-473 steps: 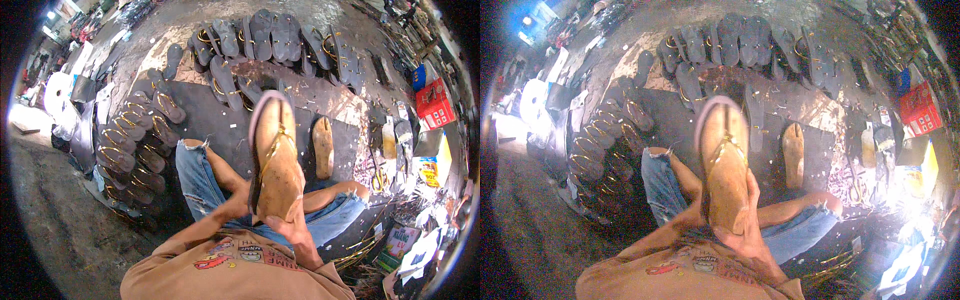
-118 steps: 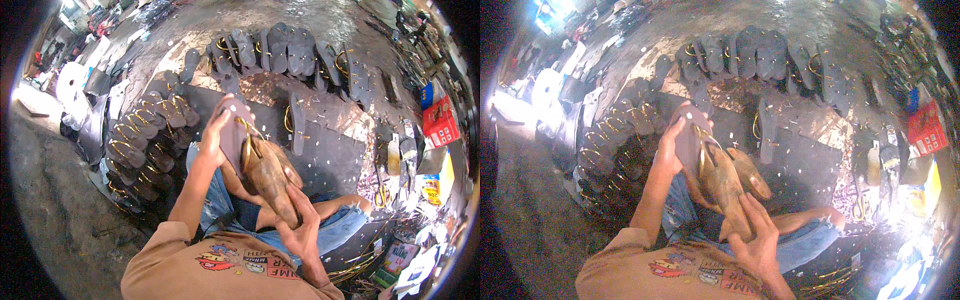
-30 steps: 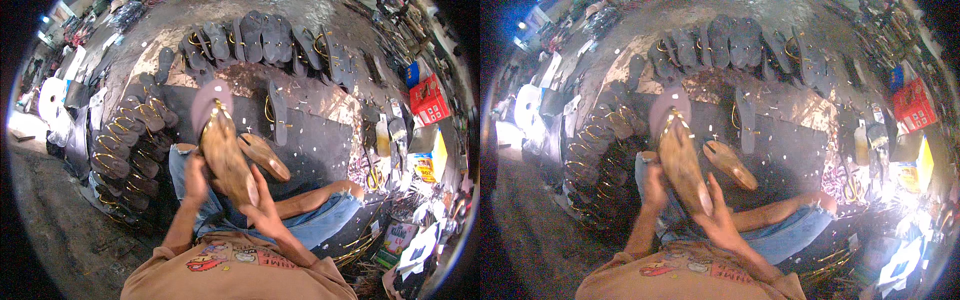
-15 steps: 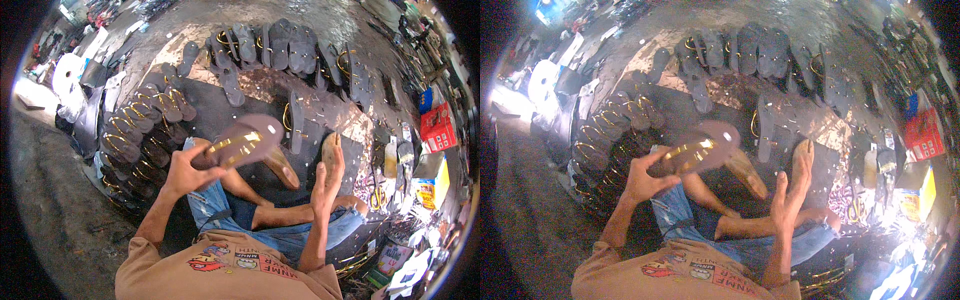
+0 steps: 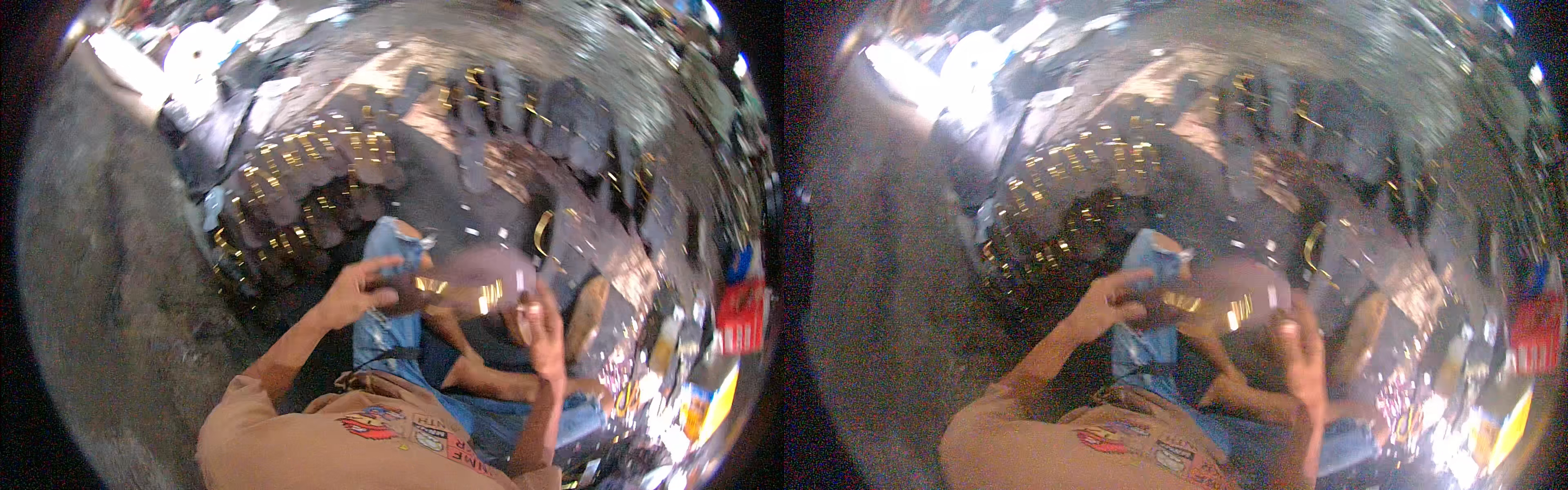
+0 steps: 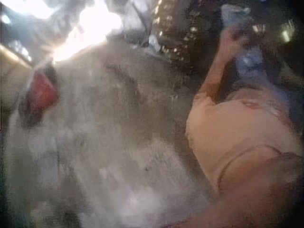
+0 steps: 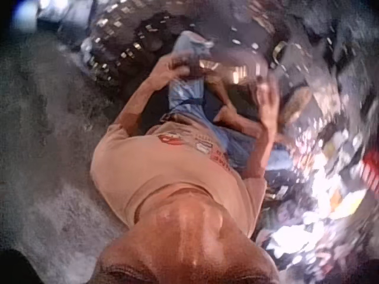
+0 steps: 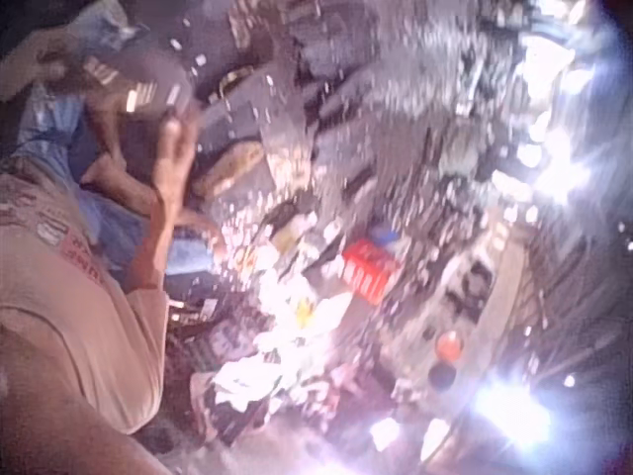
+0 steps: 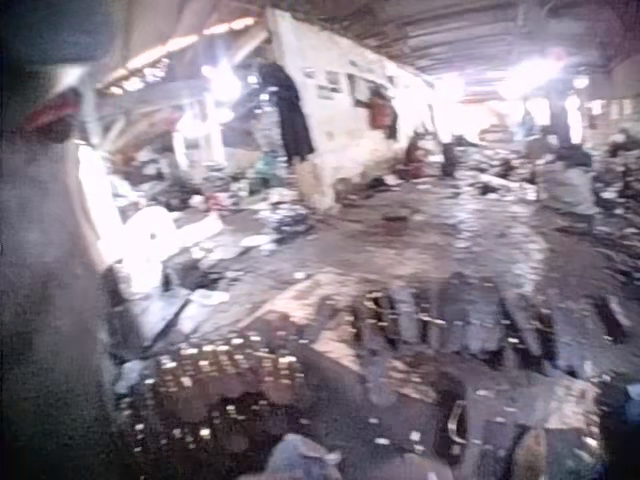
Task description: The person sits on the ground and repeatedly picks up flip-flop soles and wooden shoe lasts. They place the soles onto the lasts, press the straps into place, and then remove the soles to repeat the process with another pair.
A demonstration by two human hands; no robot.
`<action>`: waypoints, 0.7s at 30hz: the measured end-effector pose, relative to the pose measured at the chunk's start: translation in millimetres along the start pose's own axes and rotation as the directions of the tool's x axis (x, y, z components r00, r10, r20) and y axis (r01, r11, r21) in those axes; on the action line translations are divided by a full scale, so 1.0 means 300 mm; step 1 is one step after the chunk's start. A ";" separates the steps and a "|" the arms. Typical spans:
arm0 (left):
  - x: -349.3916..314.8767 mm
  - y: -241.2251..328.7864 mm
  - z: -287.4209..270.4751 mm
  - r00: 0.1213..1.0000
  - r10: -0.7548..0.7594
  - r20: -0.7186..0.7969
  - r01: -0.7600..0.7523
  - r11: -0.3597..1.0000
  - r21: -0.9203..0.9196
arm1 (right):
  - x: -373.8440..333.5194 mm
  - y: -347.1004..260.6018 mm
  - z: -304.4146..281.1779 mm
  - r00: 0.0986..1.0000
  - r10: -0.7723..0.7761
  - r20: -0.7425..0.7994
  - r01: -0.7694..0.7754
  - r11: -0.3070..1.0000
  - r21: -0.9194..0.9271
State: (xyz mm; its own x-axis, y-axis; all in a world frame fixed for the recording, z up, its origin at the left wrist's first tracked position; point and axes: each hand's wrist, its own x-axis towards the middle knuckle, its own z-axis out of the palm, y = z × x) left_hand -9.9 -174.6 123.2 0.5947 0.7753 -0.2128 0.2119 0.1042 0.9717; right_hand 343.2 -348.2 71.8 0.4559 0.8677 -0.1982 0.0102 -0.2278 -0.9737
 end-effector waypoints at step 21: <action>0.104 0.171 0.256 0.899 0.430 -0.079 -0.432 0.844 -0.318 | -0.153 0.060 0.057 0.957 0.115 0.266 -0.170 0.966 0.193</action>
State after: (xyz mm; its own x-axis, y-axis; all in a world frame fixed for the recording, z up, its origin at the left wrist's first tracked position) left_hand 79.2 -193.0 158.7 0.5648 0.7911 0.2349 -0.3243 -0.0490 0.9447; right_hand 307.3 -384.7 61.4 0.2012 0.9216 -0.3319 -0.2395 -0.2822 -0.9290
